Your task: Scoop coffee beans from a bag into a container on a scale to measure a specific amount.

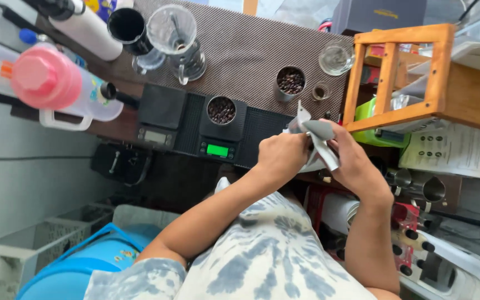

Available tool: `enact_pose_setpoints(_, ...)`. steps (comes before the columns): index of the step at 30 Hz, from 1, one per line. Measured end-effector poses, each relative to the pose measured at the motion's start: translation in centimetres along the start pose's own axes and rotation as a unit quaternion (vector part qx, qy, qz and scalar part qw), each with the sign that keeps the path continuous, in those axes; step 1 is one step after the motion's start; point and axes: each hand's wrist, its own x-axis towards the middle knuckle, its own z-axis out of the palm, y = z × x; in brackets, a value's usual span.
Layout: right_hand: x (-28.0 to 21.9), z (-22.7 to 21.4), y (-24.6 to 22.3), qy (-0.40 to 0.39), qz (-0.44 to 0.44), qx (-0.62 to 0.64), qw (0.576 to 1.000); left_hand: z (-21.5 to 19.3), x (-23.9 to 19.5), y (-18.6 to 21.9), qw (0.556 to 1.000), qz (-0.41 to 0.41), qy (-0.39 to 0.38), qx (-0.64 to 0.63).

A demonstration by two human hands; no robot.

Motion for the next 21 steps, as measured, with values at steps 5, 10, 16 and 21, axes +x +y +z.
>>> enact_pose_setpoints(5, -0.3, -0.6, 0.8, -0.022, 0.03, -0.024, 0.999, 1.3, -0.4, 0.5, 0.998, -0.009, 0.026, -0.048)
enact_pose_setpoints(10, 0.1, -0.2, -0.8, -0.025, 0.002, -0.083, 0.996, 0.6, -1.0, 0.8, 0.996, -0.038, 0.044, -0.066)
enact_pose_setpoints(16, 0.2, -0.2, -0.1, -0.035, -0.007, -0.037, 0.999, -0.2, -0.7, 0.5, 0.993, -0.048, 0.034, -0.099)
enact_pose_setpoints(21, -0.1, -0.4, 0.0, -0.037, 0.04, -0.044, 0.998, -3.5, -0.8, 0.1, 0.991, -0.099, -0.001, -0.091)
